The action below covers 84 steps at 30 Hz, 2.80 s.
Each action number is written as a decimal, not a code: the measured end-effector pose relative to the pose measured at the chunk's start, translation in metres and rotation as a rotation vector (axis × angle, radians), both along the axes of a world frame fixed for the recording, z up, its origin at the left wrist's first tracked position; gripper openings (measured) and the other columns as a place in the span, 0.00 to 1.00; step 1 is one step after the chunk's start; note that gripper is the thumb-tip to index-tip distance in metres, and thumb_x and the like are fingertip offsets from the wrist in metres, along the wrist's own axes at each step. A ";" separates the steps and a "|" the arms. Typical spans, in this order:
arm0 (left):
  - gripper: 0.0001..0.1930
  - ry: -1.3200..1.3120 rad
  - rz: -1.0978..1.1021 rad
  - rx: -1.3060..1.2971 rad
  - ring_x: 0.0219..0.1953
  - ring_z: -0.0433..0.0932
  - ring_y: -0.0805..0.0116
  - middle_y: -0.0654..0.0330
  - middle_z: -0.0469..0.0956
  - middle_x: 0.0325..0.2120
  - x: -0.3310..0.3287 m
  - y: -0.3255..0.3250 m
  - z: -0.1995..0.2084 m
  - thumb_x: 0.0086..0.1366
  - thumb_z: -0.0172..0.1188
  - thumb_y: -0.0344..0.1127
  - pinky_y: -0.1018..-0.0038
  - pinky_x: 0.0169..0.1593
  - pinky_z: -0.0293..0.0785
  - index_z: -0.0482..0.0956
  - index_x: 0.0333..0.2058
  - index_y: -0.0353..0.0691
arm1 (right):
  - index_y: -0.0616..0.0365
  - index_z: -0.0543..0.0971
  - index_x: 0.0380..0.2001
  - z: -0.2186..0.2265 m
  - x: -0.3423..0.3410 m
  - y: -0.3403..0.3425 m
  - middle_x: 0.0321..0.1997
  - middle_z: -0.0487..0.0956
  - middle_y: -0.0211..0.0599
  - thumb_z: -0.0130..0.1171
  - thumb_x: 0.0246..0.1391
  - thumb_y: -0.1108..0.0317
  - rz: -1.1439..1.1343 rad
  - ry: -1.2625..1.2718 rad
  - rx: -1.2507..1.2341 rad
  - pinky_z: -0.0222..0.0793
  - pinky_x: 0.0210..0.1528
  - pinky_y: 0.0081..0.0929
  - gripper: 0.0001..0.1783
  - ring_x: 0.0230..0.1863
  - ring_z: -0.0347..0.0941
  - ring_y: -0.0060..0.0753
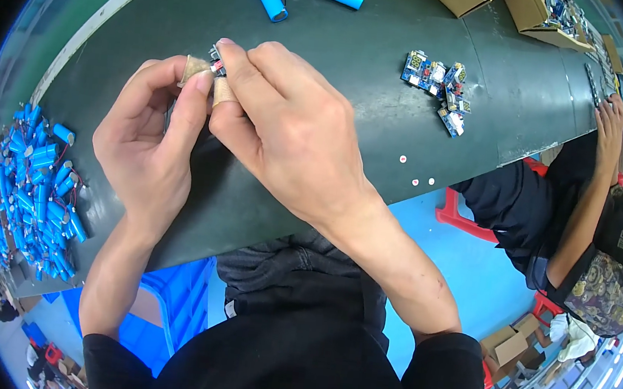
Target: The person assembles small electronic components by hand, combining metal contacts and other small parts with a circuit board and a blue plastic housing.
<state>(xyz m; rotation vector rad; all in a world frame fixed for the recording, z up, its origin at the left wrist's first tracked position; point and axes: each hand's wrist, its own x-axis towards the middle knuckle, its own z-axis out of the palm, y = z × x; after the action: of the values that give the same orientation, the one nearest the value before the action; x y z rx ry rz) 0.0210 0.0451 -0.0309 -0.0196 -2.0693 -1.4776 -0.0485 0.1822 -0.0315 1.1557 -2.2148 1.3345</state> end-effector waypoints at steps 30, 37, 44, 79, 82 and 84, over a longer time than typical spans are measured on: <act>0.10 -0.127 0.046 0.056 0.39 0.78 0.75 0.58 0.80 0.37 0.005 0.004 0.004 0.65 0.57 0.20 0.81 0.45 0.75 0.76 0.45 0.25 | 0.63 0.80 0.45 -0.004 0.001 -0.001 0.30 0.75 0.35 0.63 0.47 0.77 -0.009 0.119 0.045 0.69 0.28 0.25 0.18 0.26 0.72 0.32; 0.10 -0.100 0.034 0.044 0.39 0.78 0.75 0.57 0.80 0.37 0.008 0.001 0.001 0.64 0.57 0.19 0.81 0.45 0.75 0.76 0.45 0.25 | 0.62 0.80 0.46 -0.004 0.002 0.000 0.31 0.75 0.35 0.63 0.47 0.75 0.010 0.137 0.062 0.69 0.28 0.26 0.19 0.26 0.73 0.33; 0.10 -0.096 0.016 0.027 0.39 0.78 0.76 0.58 0.80 0.37 0.009 -0.001 0.002 0.65 0.57 0.19 0.82 0.45 0.75 0.76 0.45 0.25 | 0.69 0.76 0.45 -0.001 0.003 0.002 0.32 0.72 0.38 0.62 0.47 0.72 0.051 0.135 0.147 0.74 0.33 0.31 0.20 0.32 0.74 0.37; 0.09 0.081 0.062 -0.136 0.26 0.76 0.71 0.55 0.79 0.26 0.000 0.000 0.011 0.53 0.64 0.17 0.79 0.31 0.73 0.77 0.34 0.27 | 0.68 0.78 0.48 0.003 0.003 0.002 0.33 0.77 0.40 0.62 0.46 0.81 0.076 0.096 -0.010 0.71 0.29 0.25 0.22 0.28 0.74 0.34; 0.09 0.145 0.067 -0.106 0.26 0.76 0.71 0.55 0.79 0.26 -0.003 0.003 0.012 0.52 0.65 0.17 0.79 0.31 0.73 0.78 0.33 0.28 | 0.68 0.79 0.47 0.006 0.004 -0.002 0.34 0.78 0.41 0.61 0.47 0.82 0.049 0.083 -0.093 0.71 0.29 0.24 0.20 0.28 0.75 0.32; 0.09 0.187 0.073 -0.105 0.25 0.76 0.71 0.55 0.79 0.26 -0.003 0.004 0.012 0.52 0.65 0.17 0.79 0.31 0.73 0.78 0.33 0.28 | 0.69 0.79 0.46 0.008 0.004 -0.001 0.34 0.78 0.42 0.61 0.47 0.82 0.062 0.071 -0.122 0.71 0.29 0.24 0.20 0.28 0.75 0.32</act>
<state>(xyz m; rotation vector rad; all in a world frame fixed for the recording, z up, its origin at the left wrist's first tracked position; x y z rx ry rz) 0.0178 0.0490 -0.0185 -0.1180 -1.9725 -1.2720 -0.0445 0.1812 -0.0232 1.2163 -2.0336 1.4090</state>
